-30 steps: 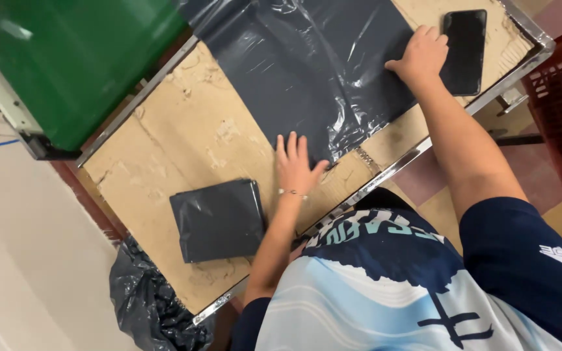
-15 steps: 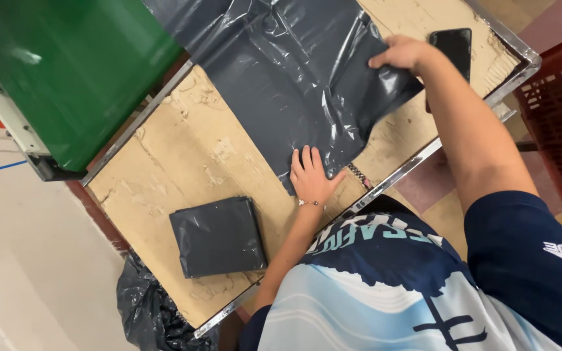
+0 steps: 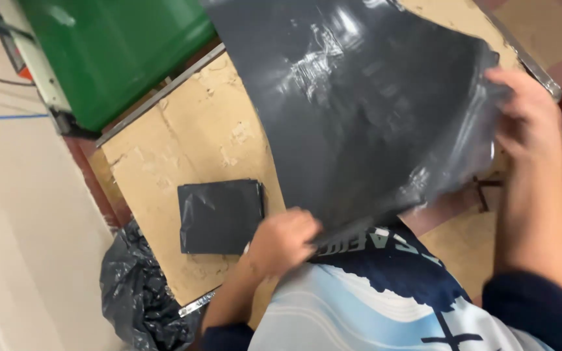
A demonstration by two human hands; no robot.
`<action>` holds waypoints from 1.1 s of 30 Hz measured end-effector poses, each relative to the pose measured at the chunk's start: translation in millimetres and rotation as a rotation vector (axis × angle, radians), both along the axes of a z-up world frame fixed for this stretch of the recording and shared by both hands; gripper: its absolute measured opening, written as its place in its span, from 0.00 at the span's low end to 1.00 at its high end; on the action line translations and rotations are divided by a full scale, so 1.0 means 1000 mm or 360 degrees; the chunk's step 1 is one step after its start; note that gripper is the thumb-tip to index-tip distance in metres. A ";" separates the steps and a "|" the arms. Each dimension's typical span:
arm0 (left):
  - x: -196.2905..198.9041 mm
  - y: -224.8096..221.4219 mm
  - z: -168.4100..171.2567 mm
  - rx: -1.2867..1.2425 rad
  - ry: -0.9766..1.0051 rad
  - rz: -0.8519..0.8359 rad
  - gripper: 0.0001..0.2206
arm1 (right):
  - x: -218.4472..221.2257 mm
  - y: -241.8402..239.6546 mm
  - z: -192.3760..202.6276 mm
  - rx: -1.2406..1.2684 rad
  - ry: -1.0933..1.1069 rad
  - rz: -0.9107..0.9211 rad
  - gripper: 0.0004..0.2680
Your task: Folding plastic bags and stacking them into a crate
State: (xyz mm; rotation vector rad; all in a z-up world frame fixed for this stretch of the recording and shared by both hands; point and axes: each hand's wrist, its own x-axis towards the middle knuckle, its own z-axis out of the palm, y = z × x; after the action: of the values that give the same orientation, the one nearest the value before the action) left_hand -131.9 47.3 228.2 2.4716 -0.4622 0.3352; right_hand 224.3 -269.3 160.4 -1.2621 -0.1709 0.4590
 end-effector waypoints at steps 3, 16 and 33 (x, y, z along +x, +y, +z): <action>-0.035 -0.002 0.053 -0.0274 0.0149 -0.0542 0.10 | -0.021 -0.111 -0.039 -0.0592 -0.0514 0.0087 0.23; 0.141 0.201 0.003 -0.0515 -0.0101 0.0662 0.13 | 0.094 0.091 0.010 -0.1013 -0.1369 0.0135 0.05; 0.225 0.253 -0.311 -0.0424 0.0482 0.2221 0.29 | 0.310 0.366 -0.213 -0.1751 -0.1181 0.0415 0.17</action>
State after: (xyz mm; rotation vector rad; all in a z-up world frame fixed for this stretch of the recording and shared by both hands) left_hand 92.7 300.6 -82.9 2.1119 1.3944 0.4739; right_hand 534.1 96.7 -52.1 -2.4833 -0.7909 0.2698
